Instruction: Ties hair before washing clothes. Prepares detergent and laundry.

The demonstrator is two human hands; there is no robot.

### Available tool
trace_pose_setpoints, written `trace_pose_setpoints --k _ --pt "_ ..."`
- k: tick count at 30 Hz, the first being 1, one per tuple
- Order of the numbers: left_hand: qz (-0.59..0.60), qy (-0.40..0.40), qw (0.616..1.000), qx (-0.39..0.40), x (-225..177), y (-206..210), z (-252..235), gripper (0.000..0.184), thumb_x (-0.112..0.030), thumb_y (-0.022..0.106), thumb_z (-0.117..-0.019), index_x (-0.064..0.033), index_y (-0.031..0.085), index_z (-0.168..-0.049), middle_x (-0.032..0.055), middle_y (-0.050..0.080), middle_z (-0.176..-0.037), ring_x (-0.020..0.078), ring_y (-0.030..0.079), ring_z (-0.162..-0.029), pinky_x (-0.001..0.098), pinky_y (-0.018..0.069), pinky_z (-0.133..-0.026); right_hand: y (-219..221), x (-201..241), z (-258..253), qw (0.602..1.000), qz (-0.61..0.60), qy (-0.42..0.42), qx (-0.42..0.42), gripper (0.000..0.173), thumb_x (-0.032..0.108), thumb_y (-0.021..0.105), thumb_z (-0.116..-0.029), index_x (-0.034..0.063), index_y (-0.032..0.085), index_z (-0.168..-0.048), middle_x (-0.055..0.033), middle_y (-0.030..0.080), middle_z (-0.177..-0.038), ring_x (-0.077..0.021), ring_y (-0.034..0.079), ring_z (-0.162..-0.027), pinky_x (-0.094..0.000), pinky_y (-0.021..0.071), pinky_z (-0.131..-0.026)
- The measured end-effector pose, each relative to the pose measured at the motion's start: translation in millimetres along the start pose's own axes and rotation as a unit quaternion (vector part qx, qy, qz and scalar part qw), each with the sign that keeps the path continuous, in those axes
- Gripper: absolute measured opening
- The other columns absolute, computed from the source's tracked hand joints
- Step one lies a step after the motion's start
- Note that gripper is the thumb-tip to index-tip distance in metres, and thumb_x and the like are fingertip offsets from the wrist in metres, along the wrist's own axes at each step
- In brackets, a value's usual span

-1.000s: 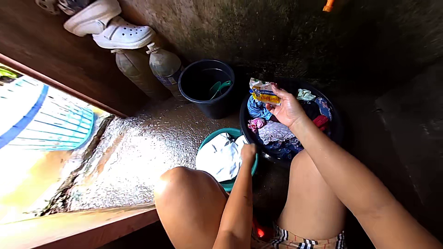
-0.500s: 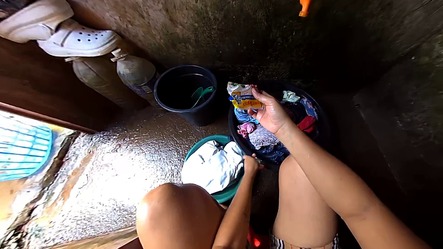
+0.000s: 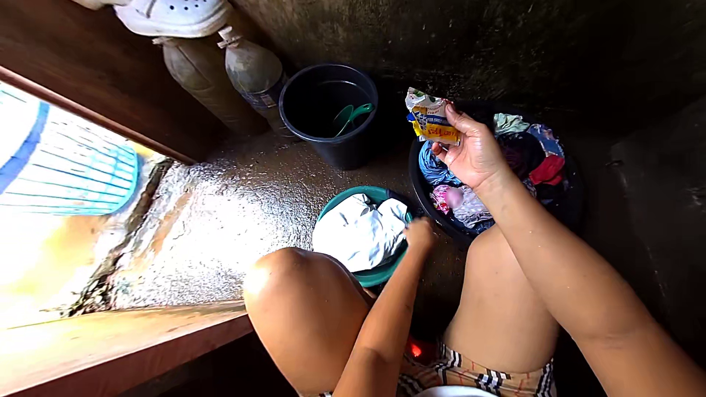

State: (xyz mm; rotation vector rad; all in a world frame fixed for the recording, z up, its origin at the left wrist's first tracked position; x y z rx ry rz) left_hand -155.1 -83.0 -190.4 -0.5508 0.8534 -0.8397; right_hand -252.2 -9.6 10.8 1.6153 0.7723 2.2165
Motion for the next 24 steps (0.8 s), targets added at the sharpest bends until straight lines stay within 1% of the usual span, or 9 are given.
trace_pose_setpoints --k 2,4,7,10,13,17,19,20,24 --pt "-0.010 -0.102 0.987 -0.125 38 -12 -8 0.081 -0.028 0.079 -0.0819 -0.0107 0.045 -0.154 0.0322 0.025 -0.162 0.0568 0.022 -0.148 0.0824 0.0168 -0.110 0 2 5 1.000 0.008 -0.003 0.000 0.025 0.022 0.051 -0.1081 0.0102 0.053 -0.131 -0.0074 0.066 -0.113 -0.0140 0.068 -0.091 -0.0272 0.0571 -0.074" --pt "-0.028 -0.216 0.966 -0.141 82 -12 -14 0.100 -0.042 0.084 -0.0760 -0.0165 0.036 -0.160 0.0300 0.002 -0.168 0.0592 0.009 -0.150 0.0853 0.0186 -0.106 1 5 11 1.000 0.011 -0.010 -0.001 0.025 0.022 0.052 -0.1077 0.0098 0.053 -0.130 -0.0080 0.066 -0.113 -0.0148 0.068 -0.091 -0.0275 0.0576 -0.074" --pt "-0.011 -0.302 0.951 -0.068 100 -24 -9 0.068 -0.037 0.074 -0.0902 -0.0060 0.052 -0.147 0.0279 0.019 -0.165 0.0501 0.030 -0.147 0.0689 0.0413 -0.104 5 11 20 1.000 0.008 -0.020 0.000 0.026 0.021 0.052 -0.1078 0.0091 0.054 -0.130 -0.0089 0.066 -0.114 -0.0157 0.068 -0.091 -0.0278 0.0575 -0.073" --pt "-0.004 -0.221 0.975 -0.012 84 -60 9 0.047 -0.034 0.069 -0.0946 0.0036 0.066 -0.123 0.0314 0.056 -0.138 0.0474 0.056 -0.126 0.0657 0.0486 -0.097 12 17 32 1.000 0.009 -0.023 0.018 0.025 0.021 0.050 -0.1084 0.0093 0.052 -0.130 -0.0085 0.065 -0.115 -0.0152 0.068 -0.093 -0.0277 0.0579 -0.075" --pt "-0.089 -0.134 0.984 0.078 49 -140 44 0.042 -0.032 0.059 -0.1017 0.0047 0.066 -0.121 0.0263 0.063 -0.130 0.0423 0.059 -0.124 0.0642 0.0454 -0.099 18 22 43 0.999 0.003 -0.032 0.036 0.025 0.020 0.050 -0.1084 0.0075 0.052 -0.130 -0.0100 0.066 -0.113 -0.0154 0.069 -0.088 -0.0263 0.0583 -0.071" --pt "-0.146 -0.027 0.989 0.011 47 -218 45 0.036 -0.025 0.060 -0.0985 0.0079 0.068 -0.109 0.0309 0.067 -0.112 0.0484 0.063 -0.110 0.0740 0.0442 -0.089 23 27 53 0.998 0.006 -0.033 0.054 0.026 0.021 0.051 -0.1082 0.0069 0.054 -0.130 -0.0107 0.066 -0.113 -0.0165 0.069 -0.087 -0.0269 0.0586 -0.070" --pt "-0.150 0.023 0.988 -0.002 43 -248 61 0.038 -0.017 0.059 -0.0983 0.0066 0.061 -0.128 0.0330 0.063 -0.122 0.0511 0.058 -0.118 0.0755 0.0404 -0.095 24 27 57 0.998 0.008 -0.030 0.060 0.027 0.022 0.051 -0.1084 0.0071 0.054 -0.131 -0.0105 0.066 -0.112 -0.0162 0.068 -0.086 -0.0272 0.0586 -0.070" --pt "-0.150 0.034 0.988 -0.008 38 -258 73 0.038 -0.014 0.058 -0.0985 0.0057 0.060 -0.131 0.0325 0.062 -0.124 0.0504 0.058 -0.119 0.0740 0.0400 -0.096 23 26 56 0.997 0.009 -0.028 0.067 0.028 0.023 0.049 -0.1088 0.0075 0.054 -0.131 -0.0103 0.066 -0.113 -0.0162 0.068 -0.086 -0.0274 0.0583 -0.070" --pt "-0.087 0.053 0.993 -0.065 38 -273 105 0.023 -0.011 0.056 -0.0988 0.0097 0.065 -0.101 0.0288 0.065 -0.099 0.0429 0.062 -0.097 0.0660 0.0448 -0.083 20 13 39 0.995 0.008 0.005 0.101 0.039 0.036 0.032 -0.1120 0.0098 0.053 -0.134 -0.0089 0.065 -0.114 -0.0152 0.066 -0.085 -0.0278 0.0566 -0.069"
Point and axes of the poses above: each hand's wrist, its own z-axis away from the middle knuckle, its own y-axis out of the palm, x = y × z, the point moved 1 cm from there along -z, towards the middle knuckle
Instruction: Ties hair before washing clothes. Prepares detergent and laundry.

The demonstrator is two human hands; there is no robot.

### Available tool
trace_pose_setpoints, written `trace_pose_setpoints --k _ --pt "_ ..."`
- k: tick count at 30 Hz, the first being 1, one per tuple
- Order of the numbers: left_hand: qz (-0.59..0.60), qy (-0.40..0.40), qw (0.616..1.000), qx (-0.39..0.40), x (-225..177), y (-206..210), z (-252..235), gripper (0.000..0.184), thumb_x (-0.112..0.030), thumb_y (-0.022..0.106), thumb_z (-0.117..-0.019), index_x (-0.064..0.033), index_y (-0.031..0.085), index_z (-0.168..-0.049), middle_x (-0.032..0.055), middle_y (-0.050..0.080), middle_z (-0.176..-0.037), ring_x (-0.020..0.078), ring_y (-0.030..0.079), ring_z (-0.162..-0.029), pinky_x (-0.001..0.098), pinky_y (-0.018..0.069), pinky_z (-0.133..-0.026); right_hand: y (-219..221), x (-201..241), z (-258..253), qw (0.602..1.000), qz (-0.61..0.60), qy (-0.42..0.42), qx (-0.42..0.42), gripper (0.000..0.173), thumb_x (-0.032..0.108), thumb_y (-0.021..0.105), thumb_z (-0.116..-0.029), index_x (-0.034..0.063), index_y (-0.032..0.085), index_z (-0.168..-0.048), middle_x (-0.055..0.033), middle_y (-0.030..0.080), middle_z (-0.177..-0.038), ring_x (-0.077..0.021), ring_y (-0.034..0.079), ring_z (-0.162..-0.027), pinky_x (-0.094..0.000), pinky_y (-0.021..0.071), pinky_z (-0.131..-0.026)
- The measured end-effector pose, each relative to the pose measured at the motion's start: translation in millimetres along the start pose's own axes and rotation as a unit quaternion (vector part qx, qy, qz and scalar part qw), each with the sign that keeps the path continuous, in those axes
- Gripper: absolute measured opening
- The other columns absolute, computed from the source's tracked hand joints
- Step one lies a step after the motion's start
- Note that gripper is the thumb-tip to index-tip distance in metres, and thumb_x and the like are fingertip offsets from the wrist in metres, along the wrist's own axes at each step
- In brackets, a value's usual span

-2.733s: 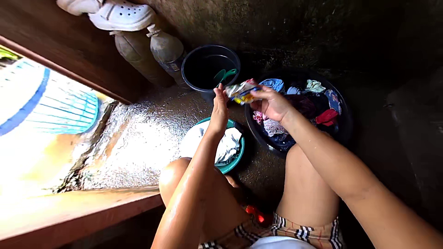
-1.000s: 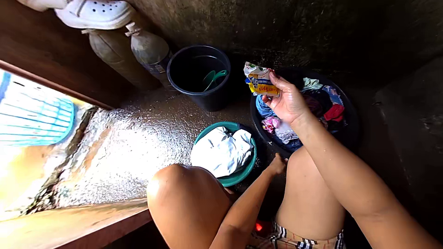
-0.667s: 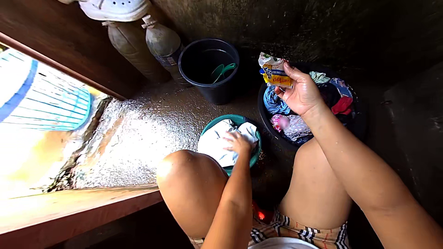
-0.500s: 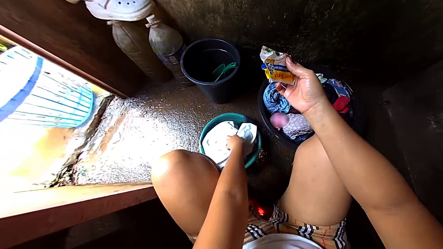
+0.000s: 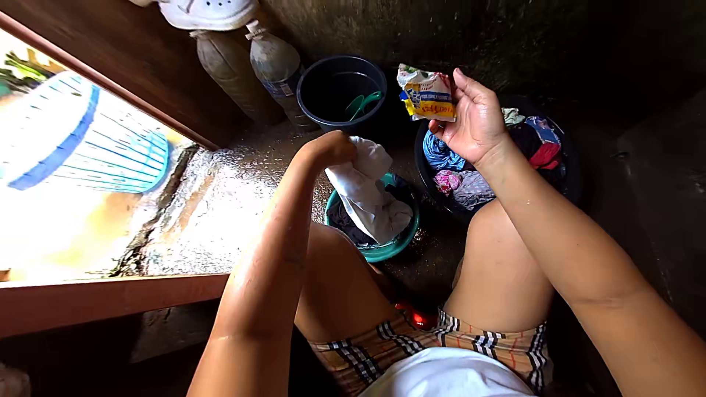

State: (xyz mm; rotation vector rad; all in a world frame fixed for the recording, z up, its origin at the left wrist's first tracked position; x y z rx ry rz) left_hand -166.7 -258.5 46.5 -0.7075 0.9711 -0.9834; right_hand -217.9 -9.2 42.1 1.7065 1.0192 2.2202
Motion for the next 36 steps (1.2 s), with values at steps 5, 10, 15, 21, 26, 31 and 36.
trace_pose_setpoints --k 5,10,15,21,26,31,36 --pt "0.254 0.022 0.958 -0.131 8 -3 22 0.015 -0.018 0.061 -0.0916 -0.0032 0.066 -0.093 0.0081 0.064 -0.086 0.0175 0.061 -0.081 0.0455 0.0495 -0.075 16 -24 -28 0.997 -0.031 0.037 -0.064 0.030 0.026 0.040 -0.1114 0.0075 0.054 -0.131 -0.0102 0.065 -0.108 -0.0148 0.065 -0.076 -0.0267 0.0562 -0.064" --pt "0.271 0.116 0.938 -0.184 13 3 13 0.066 -0.048 0.079 -0.0841 -0.0085 0.057 -0.131 0.0116 0.068 -0.110 0.0196 0.066 -0.099 0.0458 0.0537 -0.091 45 -71 -58 0.999 -0.024 0.036 -0.029 0.038 0.031 0.043 -0.1106 0.0063 0.056 -0.137 -0.0104 0.067 -0.120 -0.0191 0.066 -0.106 -0.0367 0.0563 -0.090" --pt "0.309 0.169 0.895 -0.274 33 13 -10 0.110 -0.040 0.090 -0.0729 -0.0116 0.029 -0.160 0.0112 0.064 -0.110 0.0151 0.063 -0.096 0.0361 0.0533 -0.091 74 -120 -67 0.994 -0.079 0.068 0.016 0.027 0.024 0.048 -0.1087 0.0053 0.057 -0.125 -0.0083 0.068 -0.103 -0.0158 0.067 -0.092 -0.0348 0.0576 -0.083" --pt "0.346 0.146 0.874 -0.309 43 5 -4 0.043 -0.023 0.086 -0.0778 -0.0083 0.068 -0.114 0.0010 0.070 -0.102 0.0038 0.067 -0.091 0.0235 0.0569 -0.084 83 -146 -78 0.994 -0.034 0.081 0.059 0.017 0.014 0.050 -0.1062 0.0065 0.056 -0.120 -0.0052 0.066 -0.097 -0.0122 0.065 -0.086 -0.0306 0.0566 -0.078" --pt "0.269 0.120 0.917 -0.269 55 3 -6 0.070 -0.032 0.090 -0.0717 -0.0089 0.062 -0.132 0.0076 0.069 -0.116 0.0117 0.066 -0.105 0.0355 0.0539 -0.095 79 -154 -86 0.990 -0.071 0.104 0.063 0.022 0.019 0.056 -0.1054 0.0059 0.056 -0.123 -0.0068 0.069 -0.099 -0.0128 0.068 -0.088 -0.0307 0.0583 -0.080" --pt "0.238 0.098 0.921 -0.294 51 4 -12 0.033 -0.030 0.075 -0.0915 -0.0103 0.072 -0.117 0.0045 0.070 -0.111 0.0091 0.066 -0.102 0.0344 0.0527 -0.094 78 -167 -93 0.990 -0.098 0.090 0.048 0.015 0.016 0.052 -0.1054 0.0079 0.056 -0.117 -0.0046 0.066 -0.097 -0.0120 0.066 -0.087 -0.0305 0.0568 -0.080" --pt "0.230 0.022 0.920 -0.318 52 -3 -3 0.027 -0.035 0.062 -0.1024 -0.0095 0.071 -0.102 0.0001 0.067 -0.087 0.0048 0.061 -0.078 0.0326 0.0499 -0.077 60 -171 -117 0.996 0.050 0.078 0.007 0.041 0.039 0.042 -0.1105 0.0045 0.064 -0.115 -0.0028 0.070 -0.101 -0.0094 0.066 -0.089 -0.0281 0.0549 -0.079"
Point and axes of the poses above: each hand's wrist, its own z-axis away from the middle knuckle, its own y-axis out of the palm, x = y × z, the point moved 1 cm from there along -z, towards the middle knuckle
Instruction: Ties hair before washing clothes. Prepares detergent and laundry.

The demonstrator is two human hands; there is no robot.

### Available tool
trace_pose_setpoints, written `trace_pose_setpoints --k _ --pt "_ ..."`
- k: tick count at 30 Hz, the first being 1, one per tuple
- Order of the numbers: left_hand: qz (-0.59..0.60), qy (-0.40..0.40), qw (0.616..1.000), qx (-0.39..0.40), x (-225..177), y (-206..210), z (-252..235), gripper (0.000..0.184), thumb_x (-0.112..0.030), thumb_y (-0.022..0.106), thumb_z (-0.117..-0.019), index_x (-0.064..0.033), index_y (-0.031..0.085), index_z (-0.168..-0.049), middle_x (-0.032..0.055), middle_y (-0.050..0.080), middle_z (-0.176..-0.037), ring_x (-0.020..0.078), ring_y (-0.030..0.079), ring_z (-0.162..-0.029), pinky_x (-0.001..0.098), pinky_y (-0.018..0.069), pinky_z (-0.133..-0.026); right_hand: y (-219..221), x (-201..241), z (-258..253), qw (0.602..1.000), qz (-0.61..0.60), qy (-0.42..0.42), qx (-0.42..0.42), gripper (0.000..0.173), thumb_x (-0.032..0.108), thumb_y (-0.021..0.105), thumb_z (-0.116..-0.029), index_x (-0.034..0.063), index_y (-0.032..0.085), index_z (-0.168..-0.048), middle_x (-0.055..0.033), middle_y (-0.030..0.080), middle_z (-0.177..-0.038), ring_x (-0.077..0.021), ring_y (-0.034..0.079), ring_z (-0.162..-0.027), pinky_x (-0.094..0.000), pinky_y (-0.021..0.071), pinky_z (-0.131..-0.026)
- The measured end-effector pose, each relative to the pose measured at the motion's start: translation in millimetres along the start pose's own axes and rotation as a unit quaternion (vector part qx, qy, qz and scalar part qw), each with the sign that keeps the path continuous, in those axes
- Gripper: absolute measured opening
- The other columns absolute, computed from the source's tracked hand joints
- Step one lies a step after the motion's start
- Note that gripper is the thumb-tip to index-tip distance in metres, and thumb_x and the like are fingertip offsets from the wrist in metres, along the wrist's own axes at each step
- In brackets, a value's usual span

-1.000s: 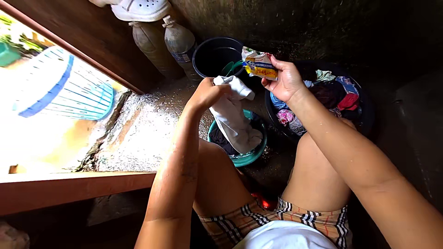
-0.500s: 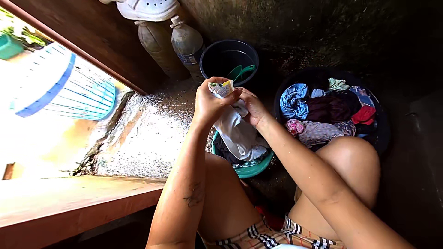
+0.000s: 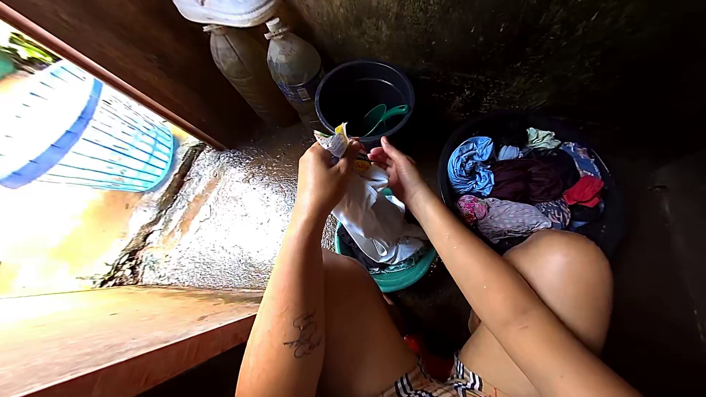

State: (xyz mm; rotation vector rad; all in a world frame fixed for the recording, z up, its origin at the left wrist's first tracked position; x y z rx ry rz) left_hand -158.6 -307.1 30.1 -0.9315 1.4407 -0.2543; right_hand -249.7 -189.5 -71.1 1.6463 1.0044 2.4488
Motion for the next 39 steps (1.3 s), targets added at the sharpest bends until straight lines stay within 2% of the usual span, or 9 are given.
trace_pose_setpoints --k 2,7,13,16,18,20,24,34,39 --pt "-0.004 -0.021 1.000 -0.019 1 -5 2 0.029 -0.036 0.062 -0.1023 -0.0089 0.070 -0.097 -0.0008 0.065 -0.081 0.0052 0.059 -0.073 0.0339 0.0485 -0.072 -14 2 -20 0.992 0.080 0.010 -0.097 0.035 0.029 0.044 -0.1108 0.0010 0.062 -0.120 -0.0073 0.069 -0.103 -0.0125 0.065 -0.085 -0.0286 0.0524 -0.072" --pt "0.007 -0.017 0.999 -0.036 4 -12 11 0.025 -0.034 0.062 -0.1018 -0.0104 0.071 -0.099 0.0000 0.068 -0.084 0.0061 0.062 -0.074 0.0337 0.0513 -0.072 -54 -2 -85 0.908 0.386 -0.060 -0.151 0.040 0.018 0.056 -0.1040 -0.0041 0.054 -0.137 -0.0249 0.058 -0.135 -0.0348 0.057 -0.125 -0.0491 0.0462 -0.106" --pt "-0.007 0.032 0.999 -0.029 11 -15 16 0.025 -0.033 0.063 -0.1018 -0.0123 0.070 -0.089 -0.0015 0.065 -0.079 0.0058 0.061 -0.066 0.0294 0.0506 -0.062 -57 18 -153 0.703 0.699 -0.092 -0.094 0.067 0.031 0.055 -0.1042 0.0092 0.029 -0.162 -0.0146 0.014 -0.172 -0.0415 0.009 -0.157 -0.0629 0.0194 -0.122" --pt "-0.002 0.044 0.999 -0.025 14 -13 16 0.022 -0.032 0.063 -0.1009 -0.0139 0.074 -0.095 -0.0026 0.067 -0.087 0.0044 0.064 -0.076 0.0288 0.0543 -0.069 -59 21 -179 0.652 0.754 -0.058 -0.061 0.070 0.038 0.050 -0.1067 0.0129 0.021 -0.165 -0.0121 0.009 -0.173 -0.0406 -0.004 -0.159 -0.0698 0.0026 -0.122" --pt "-0.008 0.045 0.999 -0.020 14 -13 17 0.022 -0.033 0.062 -0.1009 -0.0163 0.075 -0.097 -0.0046 0.067 -0.089 0.0029 0.065 -0.079 0.0276 0.0552 -0.071 -58 19 -187 0.639 0.766 -0.031 -0.055 0.069 0.040 0.049 -0.1069 0.0126 0.024 -0.164 -0.0150 0.018 -0.171 -0.0433 0.002 -0.158 -0.0730 0.0025 -0.120" --pt "-0.014 0.047 0.999 -0.019 13 -14 17 0.021 -0.033 0.062 -0.1009 -0.0173 0.074 -0.096 -0.0060 0.067 -0.088 0.0013 0.064 -0.079 0.0257 0.0538 -0.070 -53 16 -190 0.635 0.768 -0.035 -0.075 0.067 0.038 0.057 -0.1039 0.0076 0.035 -0.160 -0.0169 0.031 -0.165 -0.0444 0.020 -0.153 -0.0723 0.0162 -0.117" --pt "-0.022 0.042 0.999 -0.017 14 -16 17 0.020 -0.033 0.062 -0.1007 -0.0180 0.075 -0.099 -0.0066 0.068 -0.090 0.0005 0.065 -0.081 0.0247 0.0547 -0.073 -40 12 -185 0.622 0.776 -0.025 -0.103 0.048 0.029 0.063 -0.0989 -0.0002 0.061 -0.137 -0.0215 0.037 -0.160 -0.0400 0.027 -0.151 -0.0631 0.0261 -0.117" --pt "-0.046 0.007 0.999 0.018 19 -3 9 0.026 -0.033 0.063 -0.1012 -0.0134 0.071 -0.085 0.0003 0.064 -0.080 0.0106 0.061 -0.068 0.0369 0.0496 -0.063 -56 17 -134 0.589 0.800 0.103 -0.055 0.048 0.038 0.064 -0.0975 -0.0049 0.070 -0.118 -0.0252 0.058 -0.140 -0.0412 0.046 -0.139 -0.0638 0.0315 -0.113" --pt "-0.152 -0.043 0.983 0.099 13 26 -1 0.033 -0.032 0.064 -0.1023 -0.0019 0.071 -0.090 0.0179 0.067 -0.091 0.0351 0.066 -0.087 0.0597 0.0505 -0.077 -82 19 -107 0.636 0.763 0.107 -0.046 0.049 0.041 0.060 -0.1005 -0.0051 0.072 -0.112 -0.0268 0.063 -0.131 -0.0439 0.049 -0.136 -0.0663 0.0337 -0.112"
Point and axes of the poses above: each hand's wrist, its own z-axis away from the middle knuckle, its own y-axis out of the palm, x = y × z, the point moved 1 cm from there along -z, towards the middle knuckle
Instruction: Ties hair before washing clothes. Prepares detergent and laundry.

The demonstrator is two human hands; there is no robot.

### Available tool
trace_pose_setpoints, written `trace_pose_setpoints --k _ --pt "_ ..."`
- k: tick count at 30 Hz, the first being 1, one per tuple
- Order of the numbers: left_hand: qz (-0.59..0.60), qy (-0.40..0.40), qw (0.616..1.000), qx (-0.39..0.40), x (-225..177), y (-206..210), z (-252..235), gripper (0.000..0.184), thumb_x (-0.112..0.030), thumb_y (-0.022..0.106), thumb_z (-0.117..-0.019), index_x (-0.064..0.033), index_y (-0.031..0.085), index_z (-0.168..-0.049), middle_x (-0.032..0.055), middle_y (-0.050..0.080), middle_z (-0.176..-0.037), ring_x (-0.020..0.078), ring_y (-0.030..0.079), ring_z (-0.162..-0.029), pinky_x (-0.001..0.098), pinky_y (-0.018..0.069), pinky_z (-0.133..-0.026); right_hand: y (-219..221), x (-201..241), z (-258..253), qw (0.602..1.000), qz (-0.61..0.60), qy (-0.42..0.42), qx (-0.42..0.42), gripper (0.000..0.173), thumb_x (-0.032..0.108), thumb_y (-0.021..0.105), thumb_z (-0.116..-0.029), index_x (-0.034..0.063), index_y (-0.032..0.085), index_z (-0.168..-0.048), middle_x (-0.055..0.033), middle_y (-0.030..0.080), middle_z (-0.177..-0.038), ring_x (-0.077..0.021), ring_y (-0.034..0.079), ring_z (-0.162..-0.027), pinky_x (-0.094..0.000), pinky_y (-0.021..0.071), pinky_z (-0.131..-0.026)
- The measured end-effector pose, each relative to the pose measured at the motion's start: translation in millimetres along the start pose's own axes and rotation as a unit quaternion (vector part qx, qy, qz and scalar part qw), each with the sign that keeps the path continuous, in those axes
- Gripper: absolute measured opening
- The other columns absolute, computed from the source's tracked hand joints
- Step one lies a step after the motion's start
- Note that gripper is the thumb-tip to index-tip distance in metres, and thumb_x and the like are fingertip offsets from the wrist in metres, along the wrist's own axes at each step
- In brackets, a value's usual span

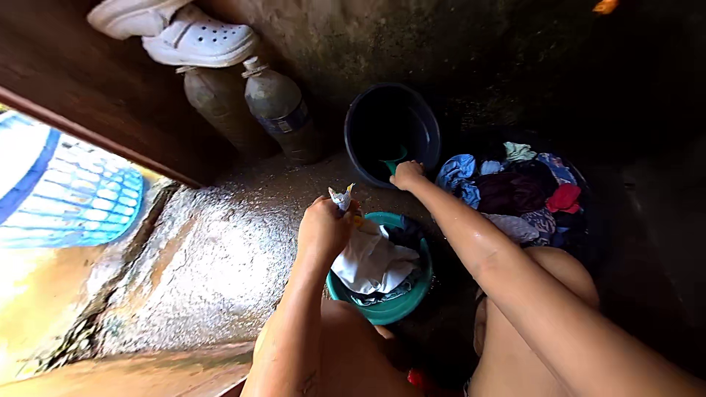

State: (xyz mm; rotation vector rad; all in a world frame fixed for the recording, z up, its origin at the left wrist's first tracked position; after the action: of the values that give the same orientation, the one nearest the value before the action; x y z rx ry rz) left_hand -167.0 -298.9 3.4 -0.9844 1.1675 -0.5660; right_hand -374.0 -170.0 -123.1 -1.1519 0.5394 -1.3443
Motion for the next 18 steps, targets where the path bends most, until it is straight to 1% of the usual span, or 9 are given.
trace_pose_setpoints --k 4,7,9,10,11,13,14,16,18 --pt "-0.047 -0.019 0.997 0.063 -14 7 -2 0.036 -0.032 0.060 -0.1039 0.0015 0.071 -0.096 0.0230 0.069 -0.102 0.0403 0.066 -0.101 0.0633 0.0494 -0.088 2 -9 1 0.993 -0.075 -0.057 -0.069 0.056 0.043 0.054 -0.1054 -0.0093 0.066 -0.121 -0.0272 0.058 -0.138 -0.0426 0.047 -0.139 -0.0617 0.0400 -0.110" --pt "-0.054 -0.047 0.994 0.087 -20 8 -6 0.039 -0.035 0.058 -0.1049 0.0020 0.071 -0.100 0.0246 0.069 -0.101 0.0418 0.066 -0.102 0.0642 0.0477 -0.089 0 0 2 0.990 -0.057 -0.115 -0.055 0.057 0.044 0.056 -0.1046 -0.0060 0.063 -0.129 -0.0235 0.054 -0.144 -0.0403 0.045 -0.140 -0.0633 0.0373 -0.110" --pt "-0.057 -0.079 0.991 0.093 -17 14 -10 0.043 -0.038 0.058 -0.1047 0.0029 0.070 -0.099 0.0255 0.068 -0.101 0.0431 0.066 -0.102 0.0650 0.0478 -0.089 1 3 6 0.989 -0.054 -0.131 -0.052 0.063 0.046 0.058 -0.1033 -0.0025 0.053 -0.144 -0.0221 0.043 -0.156 -0.0415 0.039 -0.145 -0.0645 0.0348 -0.112" --pt "-0.059 -0.094 0.989 0.094 -13 18 -13 0.045 -0.040 0.058 -0.1044 0.0035 0.070 -0.098 0.0260 0.068 -0.100 0.0434 0.066 -0.101 0.0654 0.0479 -0.088 0 2 7 0.985 -0.074 -0.137 -0.078 0.067 0.044 0.059 -0.1032 -0.0002 0.046 -0.151 -0.0229 0.035 -0.161 -0.0443 0.035 -0.147 -0.0658 0.0336 -0.113" --pt "-0.064 -0.107 0.987 0.097 -9 21 -14 0.048 -0.042 0.057 -0.1042 0.0037 0.069 -0.098 0.0264 0.069 -0.101 0.0442 0.066 -0.102 0.0664 0.0475 -0.088 0 1 9 0.978 -0.102 -0.136 -0.119 0.066 0.041 0.059 -0.1032 0.0021 0.043 -0.154 -0.0235 0.031 -0.163 -0.0459 0.034 -0.147 -0.0654 0.0340 -0.114" --pt "-0.066 -0.131 0.983 0.109 -3 26 -16 0.050 -0.045 0.055 -0.1042 0.0020 0.070 -0.101 0.0259 0.069 -0.104 0.0449 0.064 -0.108 0.0698 0.0419 -0.093 -3 -4 14 0.961 -0.160 -0.104 -0.199 0.057 0.032 0.061 -0.1021 0.0003 0.050 -0.148 -0.0258 0.040 -0.156 -0.0454 0.043 -0.141 -0.0602 0.0408 -0.111" --pt "-0.070 -0.139 0.981 0.116 -2 28 -16 0.049 -0.046 0.054 -0.1042 0.0006 0.070 -0.103 0.0253 0.069 -0.107 0.0446 0.063 -0.111 0.0717 0.0387 -0.097 -7 -5 18 0.958 -0.183 -0.074 -0.209 0.051 0.027 0.063 -0.1004 -0.0021 0.055 -0.141 -0.0276 0.046 -0.149 -0.0451 0.047 -0.136 -0.0585 0.0440 -0.108" --pt "-0.095 -0.136 0.978 0.128 0 31 -16 0.047 -0.046 0.054 -0.1036 -0.0026 0.071 -0.106 0.0223 0.070 -0.112 0.0426 0.062 -0.117 0.0736 0.0346 -0.102 -22 -7 27 0.965 -0.204 -0.027 -0.162 0.042 0.020 0.067 -0.0957 -0.0035 0.060 -0.130 -0.0282 0.051 -0.140 -0.0438 0.051 -0.131 -0.0582 0.0467 -0.104" --pt "-0.103 -0.124 0.979 0.123 1 32 -14 0.044 -0.045 0.058 -0.1019 -0.0046 0.073 -0.108 0.0193 0.069 -0.119 0.0408 0.059 -0.123 0.0751 0.0291 -0.107 -41 -7 36 0.968 -0.224 -0.022 -0.109 0.031 0.016 0.067 -0.0949 -0.0031 0.066 -0.120 -0.0263 0.057 -0.134 -0.0415 0.055 -0.127 -0.0603 0.0474 -0.101"
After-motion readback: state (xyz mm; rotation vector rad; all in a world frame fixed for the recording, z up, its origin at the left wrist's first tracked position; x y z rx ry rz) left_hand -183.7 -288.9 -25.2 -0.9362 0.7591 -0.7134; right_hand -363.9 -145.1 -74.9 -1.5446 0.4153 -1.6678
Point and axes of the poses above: each hand's wrist, its own z-axis away from the middle knuckle, its own y-axis out of the palm, x = y × z, the point moved 1 cm from there along -z, towards the middle knuckle
